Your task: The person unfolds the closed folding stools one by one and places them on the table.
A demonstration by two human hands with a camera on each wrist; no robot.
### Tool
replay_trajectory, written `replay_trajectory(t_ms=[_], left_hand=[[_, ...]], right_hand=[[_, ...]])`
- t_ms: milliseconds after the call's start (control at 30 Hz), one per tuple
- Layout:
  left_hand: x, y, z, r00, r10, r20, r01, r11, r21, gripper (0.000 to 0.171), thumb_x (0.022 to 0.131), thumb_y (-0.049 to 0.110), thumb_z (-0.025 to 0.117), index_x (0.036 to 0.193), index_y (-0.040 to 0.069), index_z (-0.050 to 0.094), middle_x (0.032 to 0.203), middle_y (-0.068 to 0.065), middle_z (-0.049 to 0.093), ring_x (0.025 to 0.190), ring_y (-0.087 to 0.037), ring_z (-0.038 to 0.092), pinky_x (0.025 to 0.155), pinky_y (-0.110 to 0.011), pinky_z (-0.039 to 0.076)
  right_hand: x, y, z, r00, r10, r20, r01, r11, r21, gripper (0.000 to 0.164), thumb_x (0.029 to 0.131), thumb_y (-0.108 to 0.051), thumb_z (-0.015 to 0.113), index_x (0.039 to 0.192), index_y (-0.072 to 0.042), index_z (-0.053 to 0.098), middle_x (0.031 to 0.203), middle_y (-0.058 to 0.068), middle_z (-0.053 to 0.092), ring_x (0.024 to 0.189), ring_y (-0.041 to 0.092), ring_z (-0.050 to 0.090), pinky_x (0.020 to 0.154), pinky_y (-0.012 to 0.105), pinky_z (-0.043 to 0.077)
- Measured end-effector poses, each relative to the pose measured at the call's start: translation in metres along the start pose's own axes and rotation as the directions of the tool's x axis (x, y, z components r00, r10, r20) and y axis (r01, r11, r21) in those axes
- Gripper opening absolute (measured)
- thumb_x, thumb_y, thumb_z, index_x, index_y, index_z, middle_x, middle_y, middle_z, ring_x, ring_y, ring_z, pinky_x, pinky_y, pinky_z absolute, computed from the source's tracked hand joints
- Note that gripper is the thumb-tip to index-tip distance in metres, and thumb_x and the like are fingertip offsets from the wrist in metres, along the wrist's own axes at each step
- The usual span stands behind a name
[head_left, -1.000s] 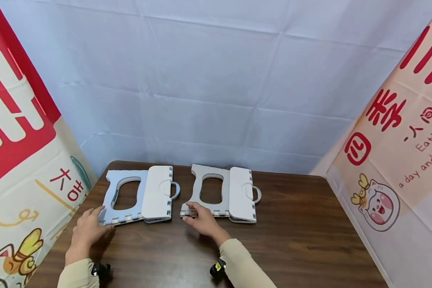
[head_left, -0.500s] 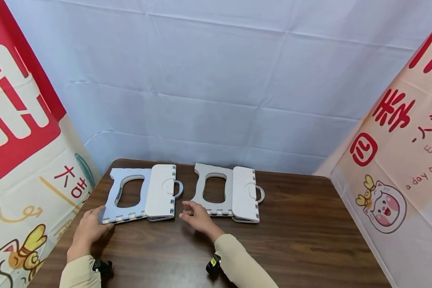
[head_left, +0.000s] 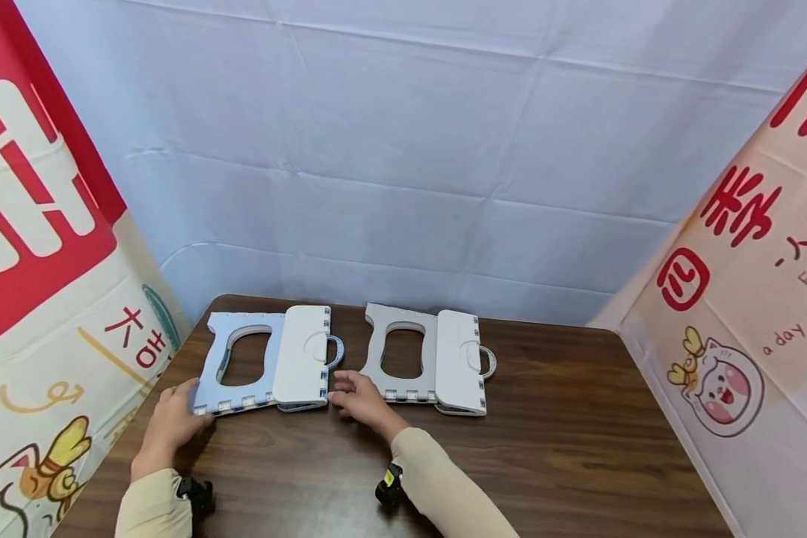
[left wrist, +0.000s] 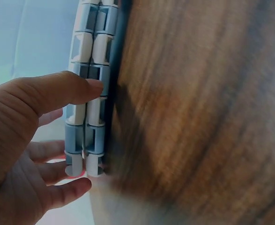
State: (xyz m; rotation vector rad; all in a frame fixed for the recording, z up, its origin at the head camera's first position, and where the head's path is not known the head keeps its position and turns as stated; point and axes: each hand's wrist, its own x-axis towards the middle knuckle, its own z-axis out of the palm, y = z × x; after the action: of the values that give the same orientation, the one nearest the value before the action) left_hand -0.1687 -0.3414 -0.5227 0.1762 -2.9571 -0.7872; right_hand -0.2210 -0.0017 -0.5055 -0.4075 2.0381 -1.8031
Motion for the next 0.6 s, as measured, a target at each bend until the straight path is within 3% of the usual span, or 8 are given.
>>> replay_trajectory(t_ms=[133, 333, 467, 600], left_hand=[[0.003, 0.002, -0.002, 1.000, 0.010, 0.008, -0.010, 1.000, -0.003, 0.075, 0.067, 0.011, 0.071, 0.130, -0.013, 0.037, 0.120, -0.042, 0.034, 0.107, -0.057, 0.036, 0.086, -0.063, 0.034], [0.007, 0.003, -0.003, 0.999, 0.028, 0.017, -0.028, 0.999, 0.036, 0.075, 0.064, 0.011, 0.071, 0.126, -0.016, 0.041, 0.116, -0.042, 0.040, 0.104, -0.055, 0.041, 0.085, -0.061, 0.036], [0.007, 0.002, -0.003, 1.000, 0.002, 0.023, -0.003, 0.998, 0.061, 0.074, 0.064, 0.014, 0.071, 0.126, -0.015, 0.043, 0.116, -0.041, 0.043, 0.102, -0.056, 0.044, 0.081, -0.060, 0.038], [0.006, 0.002, -0.003, 0.999, -0.019, 0.035, 0.017, 0.998, 0.054, 0.073, 0.067, 0.018, 0.072, 0.127, -0.013, 0.043, 0.119, -0.040, 0.043, 0.103, -0.057, 0.043, 0.080, -0.061, 0.039]], right_hand=[[0.013, 0.019, 0.006, 1.000, 0.008, -0.020, -0.008, 0.999, -0.031, 0.048, 0.089, -0.006, 0.059, 0.132, 0.008, 0.043, 0.122, 0.027, 0.052, 0.098, 0.030, 0.060, 0.074, 0.040, 0.052], [0.015, 0.018, 0.014, 0.998, -0.037, -0.054, 0.029, 0.987, -0.157, 0.044, 0.085, -0.004, 0.061, 0.127, 0.009, 0.049, 0.111, 0.021, 0.061, 0.090, 0.024, 0.063, 0.071, 0.032, 0.051], [0.014, 0.017, 0.020, 0.998, -0.040, -0.056, 0.023, 0.961, -0.276, 0.042, 0.086, -0.007, 0.060, 0.125, 0.006, 0.053, 0.110, 0.018, 0.062, 0.092, 0.024, 0.063, 0.074, 0.031, 0.050], [0.014, 0.017, 0.027, 0.987, -0.058, -0.150, 0.004, 0.941, -0.340, 0.036, 0.083, -0.006, 0.064, 0.118, 0.004, 0.060, 0.103, 0.015, 0.065, 0.096, 0.024, 0.062, 0.075, 0.031, 0.050]])
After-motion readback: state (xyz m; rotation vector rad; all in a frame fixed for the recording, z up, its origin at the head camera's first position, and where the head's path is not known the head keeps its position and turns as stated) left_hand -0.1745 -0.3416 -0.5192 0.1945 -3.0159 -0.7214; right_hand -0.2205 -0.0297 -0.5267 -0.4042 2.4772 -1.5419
